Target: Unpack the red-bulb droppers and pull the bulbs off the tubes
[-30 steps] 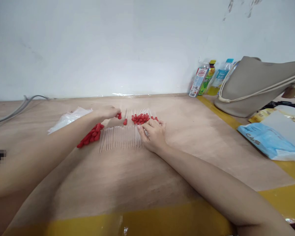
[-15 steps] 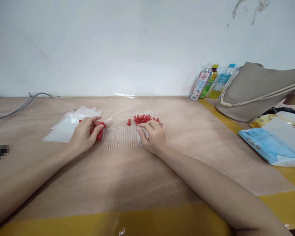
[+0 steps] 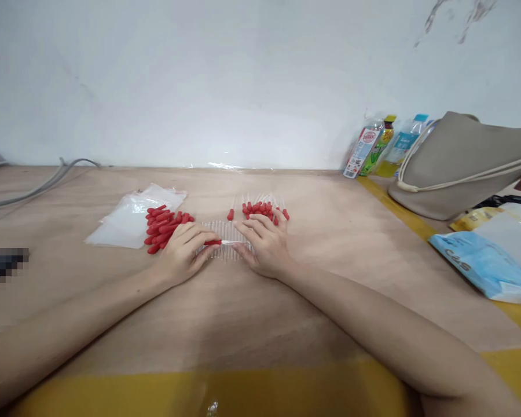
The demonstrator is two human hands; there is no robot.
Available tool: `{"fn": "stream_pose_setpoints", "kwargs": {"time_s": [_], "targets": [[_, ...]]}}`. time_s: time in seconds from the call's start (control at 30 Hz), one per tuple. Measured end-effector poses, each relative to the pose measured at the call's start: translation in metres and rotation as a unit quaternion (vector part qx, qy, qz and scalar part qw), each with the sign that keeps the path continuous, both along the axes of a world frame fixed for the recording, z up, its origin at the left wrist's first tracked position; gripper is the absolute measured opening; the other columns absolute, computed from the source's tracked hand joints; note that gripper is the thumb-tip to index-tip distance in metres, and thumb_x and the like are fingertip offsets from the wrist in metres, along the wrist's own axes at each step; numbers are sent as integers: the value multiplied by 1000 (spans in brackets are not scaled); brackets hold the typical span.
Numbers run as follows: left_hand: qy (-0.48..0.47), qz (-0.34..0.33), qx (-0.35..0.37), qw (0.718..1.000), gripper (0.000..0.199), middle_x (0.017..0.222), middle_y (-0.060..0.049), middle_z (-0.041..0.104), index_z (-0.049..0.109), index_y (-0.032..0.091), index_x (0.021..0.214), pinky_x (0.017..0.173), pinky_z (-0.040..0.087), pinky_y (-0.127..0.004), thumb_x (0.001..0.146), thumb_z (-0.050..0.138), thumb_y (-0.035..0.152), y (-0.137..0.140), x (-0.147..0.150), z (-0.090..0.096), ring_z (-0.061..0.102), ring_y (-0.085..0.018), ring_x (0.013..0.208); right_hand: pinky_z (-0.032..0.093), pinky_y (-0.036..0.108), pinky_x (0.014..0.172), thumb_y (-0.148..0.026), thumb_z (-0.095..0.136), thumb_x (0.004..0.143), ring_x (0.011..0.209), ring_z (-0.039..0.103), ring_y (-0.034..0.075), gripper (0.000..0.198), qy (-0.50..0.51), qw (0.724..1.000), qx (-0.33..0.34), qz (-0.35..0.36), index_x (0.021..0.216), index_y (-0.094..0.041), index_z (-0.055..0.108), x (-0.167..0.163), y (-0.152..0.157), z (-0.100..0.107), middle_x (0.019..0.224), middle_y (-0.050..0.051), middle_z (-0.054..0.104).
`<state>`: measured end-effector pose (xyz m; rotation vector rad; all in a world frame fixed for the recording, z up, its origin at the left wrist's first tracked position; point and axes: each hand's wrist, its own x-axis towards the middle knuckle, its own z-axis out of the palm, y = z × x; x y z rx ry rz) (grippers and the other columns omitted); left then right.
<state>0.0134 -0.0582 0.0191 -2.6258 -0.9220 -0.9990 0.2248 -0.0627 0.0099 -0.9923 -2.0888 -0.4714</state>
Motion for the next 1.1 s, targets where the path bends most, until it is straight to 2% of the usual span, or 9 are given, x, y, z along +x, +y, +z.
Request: {"fn": "stream_pose_setpoints", "kwargs": {"time_s": [0.13,0.27,0.37,0.5,0.6,1.1], "targets": [[2,1,21,1000,11,84,-2,64,60,19,91,73,37,-32,83,53,22,0,0,0,52,-16,79,13,43,99,-39,52,83,87,54,16,23,-1,1000,20,3,93,-24,64,-4,2,-3,80,0,67],[-1,-3,37,999,13,86,-2,65,60,19,93,74,36,-32,82,55,23,0,1,0,52,-16,81,16,41,96,-36,51,85,70,49,11,19,-21,999,27,22,84,-25,67,-10,1,-4,64,-4,61],[14,-17,45,999,15,86,-2,66,59,20,94,77,36,-33,81,57,26,0,2,0,52,-16,82,19,40,94,-34,51,85,67,46,11,19,-23,999,28,34,82,-25,67,-11,0,-4,61,-4,59],[38,-32,70,996,10,76,0,65,59,18,89,78,36,-33,83,55,24,-1,2,0,52,-14,75,22,37,90,-31,52,84,65,43,10,18,-29,997,31,70,76,-23,67,-9,-1,-3,58,-4,56],[61,-28,90,994,8,72,0,64,59,17,87,79,35,-35,83,53,22,-3,1,1,52,-15,73,21,38,91,-30,51,85,65,43,9,19,-34,995,31,88,75,-23,65,-7,-3,-2,56,-5,54],[81,-39,94,991,10,71,-2,64,59,17,83,76,34,-35,84,52,25,-9,-2,3,55,-16,76,22,38,91,-28,59,81,63,47,7,6,-30,989,107,100,80,-25,64,2,-14,0,55,-9,57]]}}
